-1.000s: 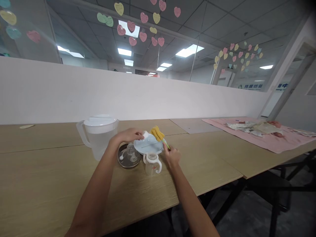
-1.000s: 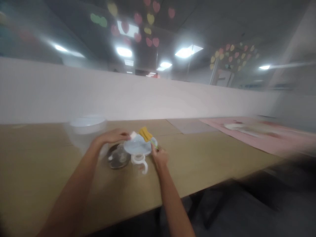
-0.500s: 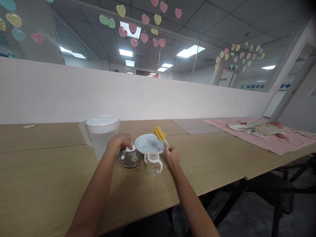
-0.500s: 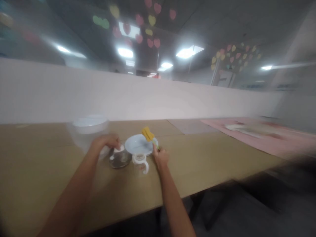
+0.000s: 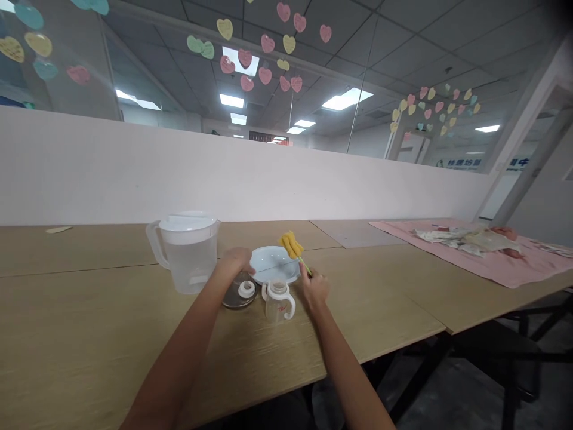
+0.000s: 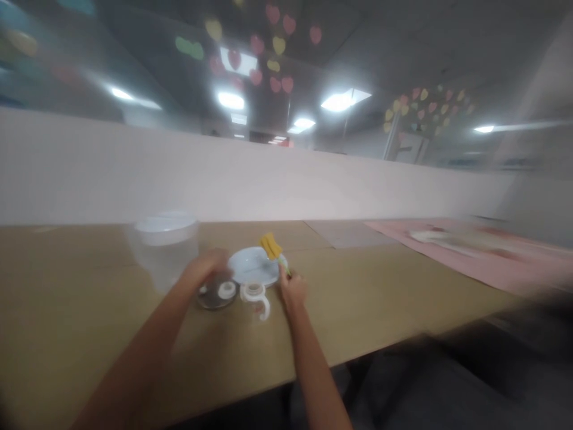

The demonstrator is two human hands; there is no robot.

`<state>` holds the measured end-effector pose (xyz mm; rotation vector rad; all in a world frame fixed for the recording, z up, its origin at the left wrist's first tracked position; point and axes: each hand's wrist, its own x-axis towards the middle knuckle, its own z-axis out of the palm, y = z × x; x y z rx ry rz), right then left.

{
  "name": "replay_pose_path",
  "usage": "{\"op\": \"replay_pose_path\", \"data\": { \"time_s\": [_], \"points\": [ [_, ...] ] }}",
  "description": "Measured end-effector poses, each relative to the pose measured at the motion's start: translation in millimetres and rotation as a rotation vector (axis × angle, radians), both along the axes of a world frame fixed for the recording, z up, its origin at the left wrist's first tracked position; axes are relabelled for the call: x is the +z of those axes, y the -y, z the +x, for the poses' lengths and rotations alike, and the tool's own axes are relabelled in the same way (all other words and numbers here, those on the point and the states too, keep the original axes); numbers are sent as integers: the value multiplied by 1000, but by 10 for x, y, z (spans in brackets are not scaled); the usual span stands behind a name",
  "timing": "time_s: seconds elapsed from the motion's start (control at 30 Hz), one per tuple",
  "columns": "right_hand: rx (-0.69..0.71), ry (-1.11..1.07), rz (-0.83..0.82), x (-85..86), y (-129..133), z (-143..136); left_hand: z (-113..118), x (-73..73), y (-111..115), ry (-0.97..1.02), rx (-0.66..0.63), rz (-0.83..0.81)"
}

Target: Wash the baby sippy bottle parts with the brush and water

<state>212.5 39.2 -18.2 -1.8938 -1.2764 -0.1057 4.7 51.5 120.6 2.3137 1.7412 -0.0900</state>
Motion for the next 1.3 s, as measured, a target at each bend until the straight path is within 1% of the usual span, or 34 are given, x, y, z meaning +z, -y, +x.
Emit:
{"op": "replay_pose_path", "data": {
  "time_s": [0.03, 0.1, 0.13, 0.17, 0.2, 0.3, 0.33, 0.4, 0.43, 0.5, 0.57, 0.6, 0.67, 0.7, 0.73, 0.8, 0.83, 0.87, 0.93, 1.03, 1.1, 1.2, 1.3],
  "points": [
    [6, -5, 9, -1, -2, 1, 22, 53, 52, 31, -74, 6],
    [15, -13, 30, -6, -5, 4, 108, 121, 166, 102, -288, -10],
    [18, -14, 39, -9, -6, 6, 169, 128, 221, 127, -397, -12],
    [19, -14, 47, -13, -8, 8, 237, 115, 269, 126, -476, -14],
    [18, -13, 54, -17, -9, 10, 305, 88, 307, 93, -517, -15],
    [12, -10, 69, -36, -13, 18, 450, -20, 350, -41, -538, -18],
    [8, -16, 77, -44, -14, 21, 463, -42, 341, -51, -559, -21],
    [-11, -50, 115, -58, -17, 25, 427, -45, 296, 11, -596, -13],
    [-26, -78, 154, -64, -19, 27, 383, -27, 263, 80, -595, 4],
    [-68, -145, 271, -74, -25, 28, 270, 23, 181, 248, -525, 109],
    [-112, -193, 403, -88, -35, 24, 162, 60, 82, 370, -413, 335],
    [-126, -191, 458, -98, -43, 20, 121, 64, 29, 379, -365, 476],
    [-111, -118, 528, -131, -59, 6, 72, 40, -73, 302, -300, 741],
    [-64, -40, 543, -151, -66, -3, 62, 16, -116, 245, -287, 836],
    [-2, 55, 548, -172, -73, -12, 58, -10, -152, 197, -288, 897],
    [108, 244, 544, -206, -77, -27, 56, -59, -196, 156, -305, 947],
    [135, 318, 544, -214, -75, -32, 53, -76, -204, 152, -310, 953],
    [135, 373, 548, -215, -69, -35, 47, -87, -204, 147, -308, 956],
    [81, 438, 564, -201, -51, -38, 32, -91, -184, 110, -313, 959],
    [12, 492, 567, -164, -21, -49, 35, -76, -123, 30, -335, 966],
    [-17, 509, 568, -148, -8, -64, 77, -71, -73, -2, -327, 969],
    [-3, 571, 607, -140, 1, -85, 192, -93, -7, -49, -322, 979],
    [62, 635, 644, -138, 3, -98, 333, -162, 38, -127, -384, 969]
  ]
}}
